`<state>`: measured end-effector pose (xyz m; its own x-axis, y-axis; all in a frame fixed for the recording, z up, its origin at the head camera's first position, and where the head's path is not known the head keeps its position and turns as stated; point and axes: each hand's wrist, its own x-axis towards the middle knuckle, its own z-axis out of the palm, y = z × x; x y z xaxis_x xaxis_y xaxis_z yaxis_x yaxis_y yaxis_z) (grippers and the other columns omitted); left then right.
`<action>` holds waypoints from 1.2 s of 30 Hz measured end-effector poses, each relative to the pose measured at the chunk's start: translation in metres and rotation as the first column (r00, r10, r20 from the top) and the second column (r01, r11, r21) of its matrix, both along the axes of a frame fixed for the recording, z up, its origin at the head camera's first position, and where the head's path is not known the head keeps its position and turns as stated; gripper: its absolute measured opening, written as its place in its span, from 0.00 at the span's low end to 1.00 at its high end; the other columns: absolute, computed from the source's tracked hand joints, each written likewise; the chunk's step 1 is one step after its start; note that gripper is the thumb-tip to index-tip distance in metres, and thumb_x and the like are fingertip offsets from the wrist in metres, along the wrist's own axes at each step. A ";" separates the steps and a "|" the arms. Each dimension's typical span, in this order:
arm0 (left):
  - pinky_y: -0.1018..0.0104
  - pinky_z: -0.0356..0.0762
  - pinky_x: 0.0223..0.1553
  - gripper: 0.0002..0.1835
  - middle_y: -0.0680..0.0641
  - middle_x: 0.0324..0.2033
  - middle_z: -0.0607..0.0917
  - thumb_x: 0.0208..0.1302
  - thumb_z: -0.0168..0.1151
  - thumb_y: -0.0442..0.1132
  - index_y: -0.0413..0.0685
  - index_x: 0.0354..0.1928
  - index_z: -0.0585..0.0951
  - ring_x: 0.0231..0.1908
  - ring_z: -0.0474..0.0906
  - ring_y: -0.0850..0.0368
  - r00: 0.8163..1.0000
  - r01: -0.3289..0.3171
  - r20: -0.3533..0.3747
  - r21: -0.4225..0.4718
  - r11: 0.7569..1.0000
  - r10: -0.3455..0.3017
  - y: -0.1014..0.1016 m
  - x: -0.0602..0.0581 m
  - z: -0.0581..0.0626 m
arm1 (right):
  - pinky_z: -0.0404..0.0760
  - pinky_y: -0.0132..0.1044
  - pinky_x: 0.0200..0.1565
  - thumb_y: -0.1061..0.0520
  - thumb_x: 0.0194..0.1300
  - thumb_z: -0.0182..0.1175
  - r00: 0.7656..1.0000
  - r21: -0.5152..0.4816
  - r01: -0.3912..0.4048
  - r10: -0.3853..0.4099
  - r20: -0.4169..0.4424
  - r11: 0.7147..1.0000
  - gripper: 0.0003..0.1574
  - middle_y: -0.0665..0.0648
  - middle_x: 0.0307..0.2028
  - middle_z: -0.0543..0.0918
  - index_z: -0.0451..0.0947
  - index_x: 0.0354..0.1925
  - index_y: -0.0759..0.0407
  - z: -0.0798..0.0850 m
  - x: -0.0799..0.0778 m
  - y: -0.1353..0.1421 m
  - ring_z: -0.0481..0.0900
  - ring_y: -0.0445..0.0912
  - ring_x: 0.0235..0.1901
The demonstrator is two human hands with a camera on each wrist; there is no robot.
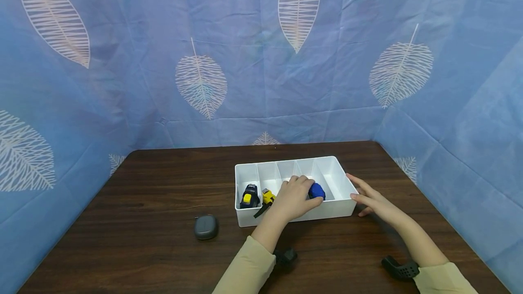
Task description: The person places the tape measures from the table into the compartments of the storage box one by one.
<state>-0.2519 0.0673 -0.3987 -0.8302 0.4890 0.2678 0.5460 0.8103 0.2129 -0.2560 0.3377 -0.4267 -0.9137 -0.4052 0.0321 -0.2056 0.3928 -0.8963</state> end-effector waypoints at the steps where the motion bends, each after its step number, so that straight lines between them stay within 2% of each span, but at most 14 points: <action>1: 0.58 0.70 0.50 0.26 0.55 0.52 0.79 0.66 0.52 0.60 0.55 0.58 0.79 0.52 0.71 0.56 1.000 0.005 0.005 -0.006 1.000 -0.005 0.000 0.000 0.000 | 0.79 0.51 0.35 0.52 0.75 0.45 1.000 0.000 0.002 -0.002 0.002 1.000 0.41 0.78 0.62 0.59 0.38 0.76 0.56 0.000 0.000 0.000 0.69 0.68 0.53; 4: 0.58 0.69 0.50 0.23 0.56 0.52 0.79 0.68 0.49 0.59 0.58 0.56 0.81 0.52 0.72 0.56 1.000 0.018 0.016 -0.020 1.000 -0.017 0.000 0.001 0.000 | 0.79 0.51 0.35 0.52 0.75 0.46 1.000 0.002 0.007 -0.007 0.000 1.000 0.41 0.78 0.62 0.59 0.38 0.76 0.56 0.001 0.001 0.000 0.69 0.67 0.53; 11: 0.58 0.69 0.50 0.23 0.57 0.52 0.79 0.68 0.49 0.59 0.59 0.55 0.82 0.52 0.72 0.57 0.999 0.021 0.026 -0.016 1.000 -0.020 0.000 0.002 0.000 | 0.79 0.51 0.35 0.51 0.74 0.46 1.000 0.007 0.010 -0.010 0.000 1.000 0.41 0.78 0.63 0.58 0.38 0.76 0.56 0.000 0.001 0.000 0.69 0.69 0.54; 24: 0.56 0.68 0.52 0.21 0.58 0.52 0.79 0.67 0.51 0.59 0.61 0.53 0.83 0.54 0.70 0.57 1.000 0.024 -0.014 -0.019 1.000 -0.024 -0.002 0.005 0.004 | 0.79 0.51 0.35 0.51 0.74 0.46 1.000 0.005 0.019 -0.019 0.009 1.000 0.41 0.78 0.64 0.56 0.39 0.76 0.56 0.001 0.001 -0.001 0.68 0.69 0.54; 36: 0.56 0.69 0.52 0.21 0.56 0.54 0.79 0.66 0.54 0.60 0.60 0.53 0.83 0.55 0.70 0.55 0.999 0.035 -0.030 -0.016 0.999 -0.036 -0.004 0.007 0.009 | 0.78 0.52 0.35 0.52 0.75 0.45 1.000 -0.007 -0.009 0.009 -0.001 1.000 0.41 0.79 0.64 0.57 0.37 0.76 0.58 0.000 0.001 0.001 0.70 0.68 0.53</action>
